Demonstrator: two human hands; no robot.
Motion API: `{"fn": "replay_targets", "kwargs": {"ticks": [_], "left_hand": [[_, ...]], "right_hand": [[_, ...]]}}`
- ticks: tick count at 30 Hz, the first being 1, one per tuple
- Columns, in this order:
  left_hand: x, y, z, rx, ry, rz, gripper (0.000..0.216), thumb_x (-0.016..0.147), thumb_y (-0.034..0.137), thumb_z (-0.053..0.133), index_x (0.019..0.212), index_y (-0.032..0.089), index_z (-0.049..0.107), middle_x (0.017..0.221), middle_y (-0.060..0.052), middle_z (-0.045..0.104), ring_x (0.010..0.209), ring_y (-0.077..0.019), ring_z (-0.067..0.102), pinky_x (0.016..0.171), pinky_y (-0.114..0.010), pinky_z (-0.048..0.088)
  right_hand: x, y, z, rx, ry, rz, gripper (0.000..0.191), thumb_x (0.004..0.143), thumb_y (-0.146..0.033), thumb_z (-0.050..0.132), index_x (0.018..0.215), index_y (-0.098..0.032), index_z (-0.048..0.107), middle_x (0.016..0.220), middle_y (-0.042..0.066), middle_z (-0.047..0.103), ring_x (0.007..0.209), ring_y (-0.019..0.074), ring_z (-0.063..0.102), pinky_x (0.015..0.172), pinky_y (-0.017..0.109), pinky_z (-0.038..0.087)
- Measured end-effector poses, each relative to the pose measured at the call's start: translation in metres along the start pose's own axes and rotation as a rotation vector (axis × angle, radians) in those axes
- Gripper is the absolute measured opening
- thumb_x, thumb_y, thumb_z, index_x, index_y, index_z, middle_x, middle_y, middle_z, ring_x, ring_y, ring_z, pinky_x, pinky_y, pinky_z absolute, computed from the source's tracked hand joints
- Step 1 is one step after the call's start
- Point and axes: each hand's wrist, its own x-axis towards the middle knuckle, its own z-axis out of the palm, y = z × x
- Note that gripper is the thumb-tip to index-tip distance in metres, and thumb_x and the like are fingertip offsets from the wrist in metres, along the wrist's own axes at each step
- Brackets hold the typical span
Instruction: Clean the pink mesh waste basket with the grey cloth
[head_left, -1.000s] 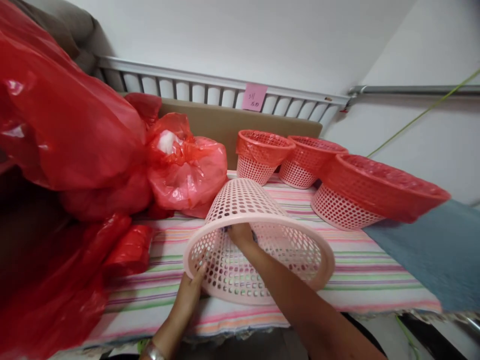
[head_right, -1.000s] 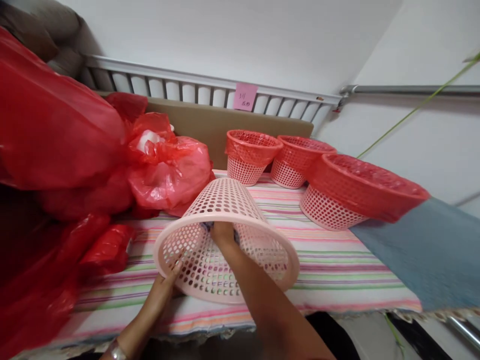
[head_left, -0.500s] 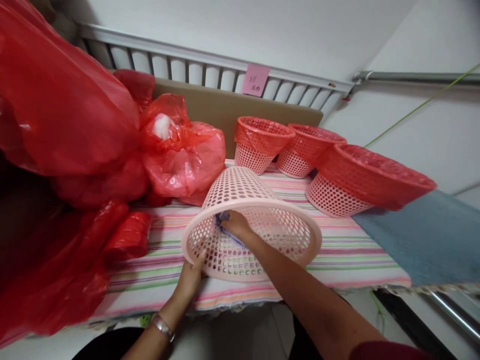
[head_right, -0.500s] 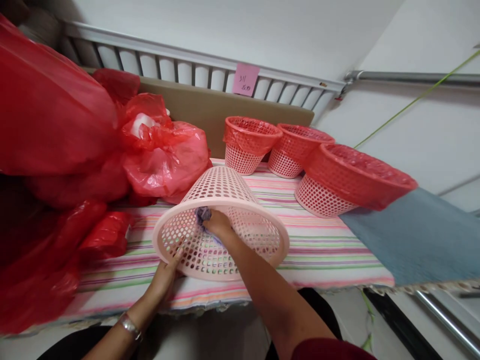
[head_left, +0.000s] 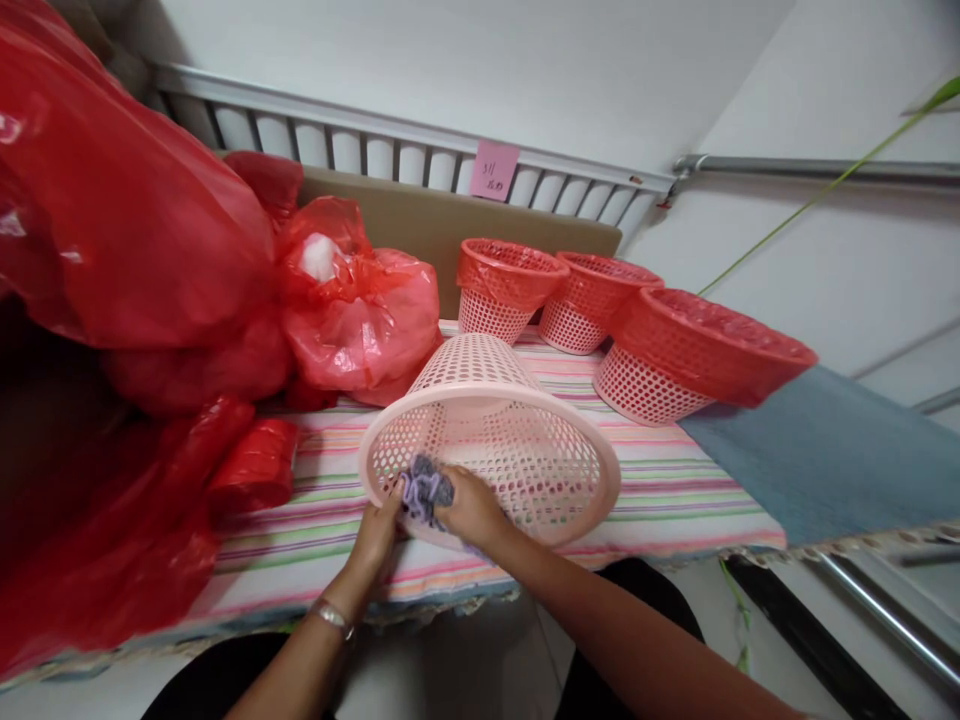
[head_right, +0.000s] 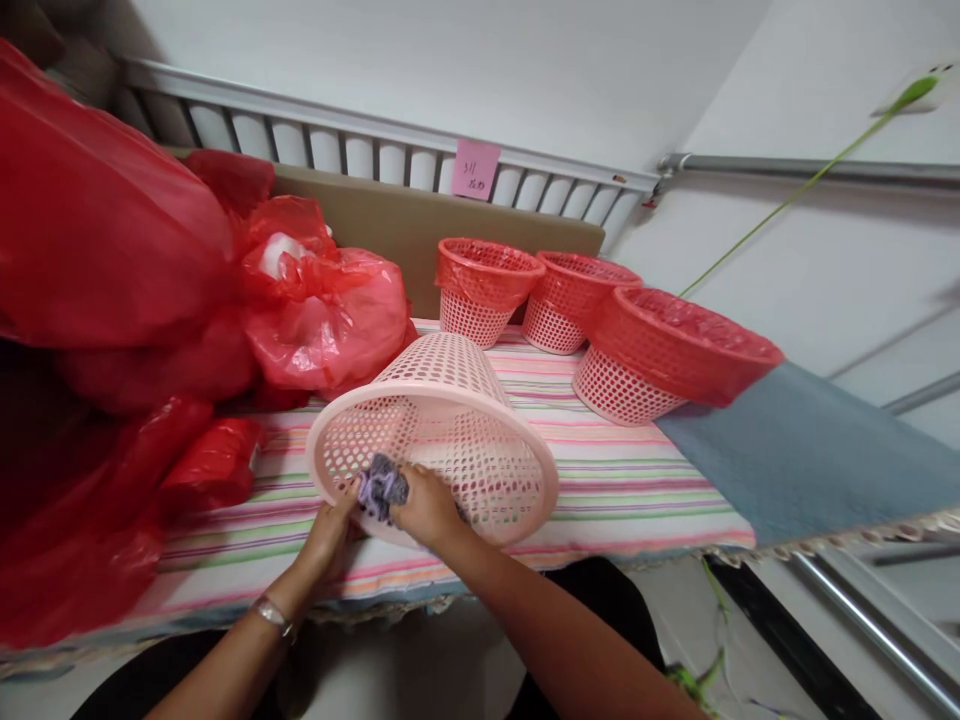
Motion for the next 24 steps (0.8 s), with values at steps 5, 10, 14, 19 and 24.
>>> {"fn": "replay_targets", "kwargs": {"ticks": [5, 10, 14, 19, 24], "left_hand": [[-0.004, 0.006, 0.004, -0.017, -0.047, -0.044, 0.052, 0.078, 0.045, 0.064, 0.122, 0.019, 0.058, 0.115, -0.014, 0.070, 0.099, -0.0315, 0.067, 0.083, -0.046, 0.054], [-0.008, 0.002, 0.007, -0.035, -0.094, -0.026, 0.051, 0.079, 0.042, 0.064, 0.126, 0.021, 0.057, 0.130, -0.012, 0.061, 0.121, -0.0306, 0.054, 0.099, -0.044, 0.045], [-0.008, 0.012, 0.002, 0.015, -0.113, -0.078, 0.053, 0.079, 0.041, 0.065, 0.126, 0.018, 0.057, 0.123, -0.015, 0.065, 0.114, -0.0334, 0.059, 0.097, -0.049, 0.045], [0.005, 0.036, -0.009, 0.152, 0.030, 0.035, 0.059, 0.069, 0.041, 0.074, 0.121, 0.019, 0.060, 0.128, -0.013, 0.063, 0.113, -0.0356, 0.059, 0.098, -0.050, 0.044], [0.013, 0.027, -0.009, 0.019, 0.051, -0.024, 0.064, 0.064, 0.037, 0.078, 0.121, 0.016, 0.059, 0.114, -0.015, 0.070, 0.103, -0.0337, 0.065, 0.091, -0.050, 0.049]], "right_hand": [[0.063, 0.016, 0.002, -0.150, 0.191, 0.163, 0.030, 0.075, -0.023, 0.057, 0.104, -0.021, 0.062, 0.098, 0.006, 0.068, 0.091, 0.0215, 0.060, 0.077, 0.028, 0.044], [0.123, 0.043, -0.002, -0.265, 0.216, 0.155, 0.043, 0.079, -0.016, 0.050, 0.122, -0.014, 0.053, 0.122, 0.013, 0.058, 0.113, 0.0245, 0.051, 0.096, 0.033, 0.035], [0.143, 0.056, 0.002, -0.294, 0.198, 0.176, 0.043, 0.082, -0.013, 0.045, 0.124, -0.011, 0.051, 0.120, 0.017, 0.058, 0.112, 0.0271, 0.051, 0.097, 0.037, 0.036], [0.145, 0.056, -0.002, -0.281, 0.158, 0.186, 0.046, 0.080, -0.014, 0.049, 0.126, -0.014, 0.051, 0.123, 0.015, 0.058, 0.113, 0.0268, 0.053, 0.094, 0.034, 0.038], [0.139, 0.048, -0.011, -0.232, 0.094, 0.193, 0.050, 0.078, -0.021, 0.055, 0.127, -0.020, 0.051, 0.124, 0.009, 0.060, 0.110, 0.0250, 0.056, 0.087, 0.031, 0.042]]}}
